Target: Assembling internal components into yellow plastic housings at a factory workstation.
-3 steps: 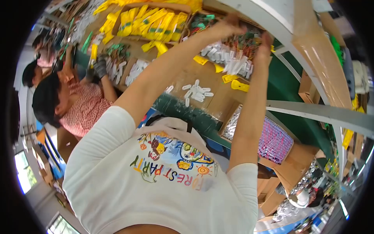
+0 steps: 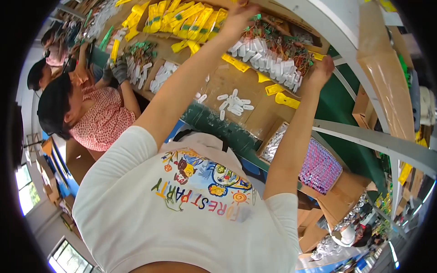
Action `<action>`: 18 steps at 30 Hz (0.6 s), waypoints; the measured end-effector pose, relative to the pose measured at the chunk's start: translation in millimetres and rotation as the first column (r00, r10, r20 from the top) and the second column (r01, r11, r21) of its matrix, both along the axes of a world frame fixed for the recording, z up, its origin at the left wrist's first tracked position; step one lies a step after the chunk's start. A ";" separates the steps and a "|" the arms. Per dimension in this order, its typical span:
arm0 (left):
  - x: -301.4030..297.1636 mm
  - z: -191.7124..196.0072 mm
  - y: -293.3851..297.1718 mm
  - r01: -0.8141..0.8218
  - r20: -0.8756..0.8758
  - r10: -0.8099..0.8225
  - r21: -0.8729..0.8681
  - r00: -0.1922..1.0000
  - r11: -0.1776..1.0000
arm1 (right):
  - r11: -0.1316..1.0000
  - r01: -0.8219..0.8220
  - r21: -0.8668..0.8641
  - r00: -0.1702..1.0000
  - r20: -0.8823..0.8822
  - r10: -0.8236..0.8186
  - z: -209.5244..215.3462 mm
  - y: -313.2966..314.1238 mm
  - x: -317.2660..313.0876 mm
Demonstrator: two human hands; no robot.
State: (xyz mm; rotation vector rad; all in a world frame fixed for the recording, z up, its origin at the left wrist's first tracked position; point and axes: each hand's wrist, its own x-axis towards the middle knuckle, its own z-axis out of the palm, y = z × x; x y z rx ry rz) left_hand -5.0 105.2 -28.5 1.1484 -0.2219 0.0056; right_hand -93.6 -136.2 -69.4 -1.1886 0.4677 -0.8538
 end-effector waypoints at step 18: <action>-258.4 -136.0 164.0 0.127 -0.296 0.097 0.652 0.950 0.747 | 0.632 -0.698 -0.337 0.617 -0.731 0.291 -149.1 134.3 -165.8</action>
